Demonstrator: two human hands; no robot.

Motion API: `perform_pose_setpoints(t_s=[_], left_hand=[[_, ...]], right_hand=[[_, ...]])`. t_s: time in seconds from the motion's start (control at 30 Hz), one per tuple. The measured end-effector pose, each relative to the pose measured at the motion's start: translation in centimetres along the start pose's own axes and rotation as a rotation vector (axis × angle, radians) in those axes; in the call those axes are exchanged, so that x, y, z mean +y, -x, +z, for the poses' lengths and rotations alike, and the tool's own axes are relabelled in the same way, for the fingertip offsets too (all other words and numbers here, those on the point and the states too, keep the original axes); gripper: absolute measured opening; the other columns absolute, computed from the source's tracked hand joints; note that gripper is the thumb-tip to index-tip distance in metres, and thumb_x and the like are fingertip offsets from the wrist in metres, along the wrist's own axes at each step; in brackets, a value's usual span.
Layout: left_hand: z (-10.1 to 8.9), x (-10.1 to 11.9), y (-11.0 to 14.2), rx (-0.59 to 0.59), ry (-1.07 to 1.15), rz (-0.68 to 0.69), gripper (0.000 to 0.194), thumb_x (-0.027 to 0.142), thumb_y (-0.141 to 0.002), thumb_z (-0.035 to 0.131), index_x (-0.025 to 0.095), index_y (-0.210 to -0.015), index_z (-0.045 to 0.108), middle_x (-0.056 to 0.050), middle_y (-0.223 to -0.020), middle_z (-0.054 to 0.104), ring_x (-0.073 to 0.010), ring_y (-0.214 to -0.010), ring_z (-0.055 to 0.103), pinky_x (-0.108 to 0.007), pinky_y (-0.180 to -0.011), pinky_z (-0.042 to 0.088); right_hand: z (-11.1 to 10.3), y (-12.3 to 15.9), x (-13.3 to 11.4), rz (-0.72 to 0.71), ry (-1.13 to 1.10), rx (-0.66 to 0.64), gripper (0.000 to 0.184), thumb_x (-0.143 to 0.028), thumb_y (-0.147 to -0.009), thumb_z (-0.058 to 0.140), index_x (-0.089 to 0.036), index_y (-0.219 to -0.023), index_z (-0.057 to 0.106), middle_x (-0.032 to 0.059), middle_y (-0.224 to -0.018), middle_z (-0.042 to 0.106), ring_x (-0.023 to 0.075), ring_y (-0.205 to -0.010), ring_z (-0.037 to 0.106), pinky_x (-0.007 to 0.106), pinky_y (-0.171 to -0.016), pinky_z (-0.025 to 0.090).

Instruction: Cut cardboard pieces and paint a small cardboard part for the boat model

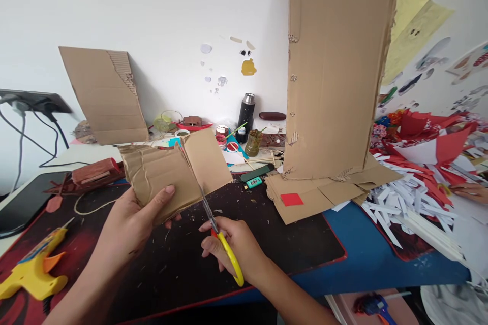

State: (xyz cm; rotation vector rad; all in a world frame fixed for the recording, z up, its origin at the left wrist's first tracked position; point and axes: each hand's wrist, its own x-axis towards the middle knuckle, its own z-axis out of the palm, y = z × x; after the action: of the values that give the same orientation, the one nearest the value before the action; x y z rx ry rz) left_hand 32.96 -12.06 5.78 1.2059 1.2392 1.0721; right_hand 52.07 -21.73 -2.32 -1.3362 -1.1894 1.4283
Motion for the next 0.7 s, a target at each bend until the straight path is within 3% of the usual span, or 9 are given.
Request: perform_pose_setpoints(t_s=[0.2,0.3,0.4,0.57,0.7], left_hand=[[-0.5,-1.5,0.6,-0.008,-0.065,0.026,0.061,0.075,-0.067,0.093,0.020,-0.083,0.073,-0.006,-0.066,0.074,-0.0221,-0.052,0.065,-0.030,-0.046,0.054],[-0.3,-1.8,0.6,-0.027,-0.067,0.025,0.059,0.075,-0.069,0.092,0.020,-0.079,0.072,-0.006,-0.065,0.074,-0.0218,-0.051,0.065,-0.030,-0.046,0.053],[0.1,-1.8,0.4,-0.047,-0.049,0.017,0.059,0.074,-0.067,0.092,0.020,-0.080,0.073,-0.006,-0.064,0.073,-0.0212,-0.049,0.063,-0.030,-0.044,0.051],[0.4,-1.5,0.0,-0.039,-0.076,0.015,0.058,0.073,-0.065,0.093,0.021,-0.078,0.071,-0.004,-0.060,0.071,-0.0203,-0.045,0.060,-0.030,-0.043,0.050],[0.8,-0.8,0.1,-0.042,-0.026,-0.003,0.058,0.070,-0.061,0.095,0.021,-0.078,0.070,-0.004,-0.058,0.069,-0.0198,-0.043,0.057,-0.030,-0.039,0.048]], right_hand=[[0.0,0.1,0.6,-0.018,-0.010,0.011,0.069,-0.080,-0.090,0.076,-0.015,-0.113,0.076,0.0011,-0.072,0.074,0.0079,-0.040,0.049,0.020,-0.039,0.036],[0.1,0.2,0.7,-0.004,-0.017,0.024,0.065,-0.081,-0.091,0.074,-0.017,-0.101,0.073,-0.0034,-0.061,0.066,0.0084,-0.038,0.047,0.020,-0.040,0.034],[0.0,0.4,0.5,0.014,0.013,0.043,0.059,-0.079,-0.094,0.073,-0.020,-0.093,0.068,-0.0072,-0.053,0.056,0.0094,-0.038,0.046,0.021,-0.043,0.036],[-0.2,0.3,0.8,-0.056,0.173,0.127,0.050,-0.070,-0.100,0.072,-0.022,-0.086,0.066,-0.0060,-0.051,0.054,0.0116,-0.045,0.051,0.023,-0.050,0.039],[-0.2,0.4,0.9,-0.009,0.138,0.109,0.051,-0.071,-0.099,0.073,-0.022,-0.088,0.065,-0.0072,-0.051,0.053,0.0106,-0.041,0.047,0.022,-0.045,0.037]])
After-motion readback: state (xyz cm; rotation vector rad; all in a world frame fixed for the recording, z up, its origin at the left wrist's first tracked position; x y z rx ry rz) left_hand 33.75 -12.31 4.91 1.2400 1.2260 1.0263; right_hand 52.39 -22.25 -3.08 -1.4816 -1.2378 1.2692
